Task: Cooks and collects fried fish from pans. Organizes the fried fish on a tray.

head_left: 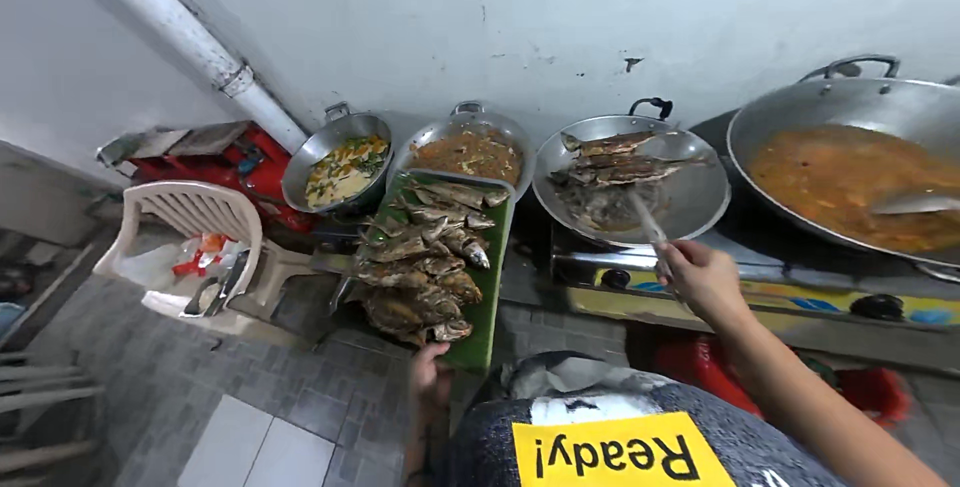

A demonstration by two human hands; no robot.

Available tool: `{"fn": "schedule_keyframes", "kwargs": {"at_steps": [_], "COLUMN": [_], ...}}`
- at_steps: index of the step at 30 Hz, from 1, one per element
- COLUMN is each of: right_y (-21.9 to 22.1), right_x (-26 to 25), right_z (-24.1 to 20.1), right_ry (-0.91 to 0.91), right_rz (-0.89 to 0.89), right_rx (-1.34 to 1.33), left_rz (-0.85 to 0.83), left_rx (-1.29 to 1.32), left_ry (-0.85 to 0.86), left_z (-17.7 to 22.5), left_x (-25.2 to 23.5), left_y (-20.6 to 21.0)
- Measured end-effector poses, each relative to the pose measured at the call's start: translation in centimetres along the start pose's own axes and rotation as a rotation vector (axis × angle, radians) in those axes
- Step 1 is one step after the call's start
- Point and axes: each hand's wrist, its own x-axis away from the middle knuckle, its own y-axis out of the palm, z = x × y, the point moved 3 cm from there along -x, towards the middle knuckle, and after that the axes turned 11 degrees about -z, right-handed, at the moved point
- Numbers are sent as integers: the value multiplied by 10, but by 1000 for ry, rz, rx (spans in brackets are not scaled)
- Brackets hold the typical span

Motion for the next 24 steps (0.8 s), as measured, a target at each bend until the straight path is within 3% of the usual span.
{"fn": "schedule_keyframes", "kwargs": {"at_steps": [9, 16, 24], "right_y": [-32, -46, -113], "right_x": [60, 62, 27], "right_z": [-83, -86, -89], "right_ry": [-152, -164, -136], "right_rz": [-84, -266, -543], "right_rx": [-149, -209, 69], "left_rz": [-68, -118, -163], "left_rx": [143, 74, -9], "left_ry": [-68, -116, -35], "left_z": [-21, -21, -7], "left_x": [-18, -26, -30], "left_y": [24, 11, -15]}}
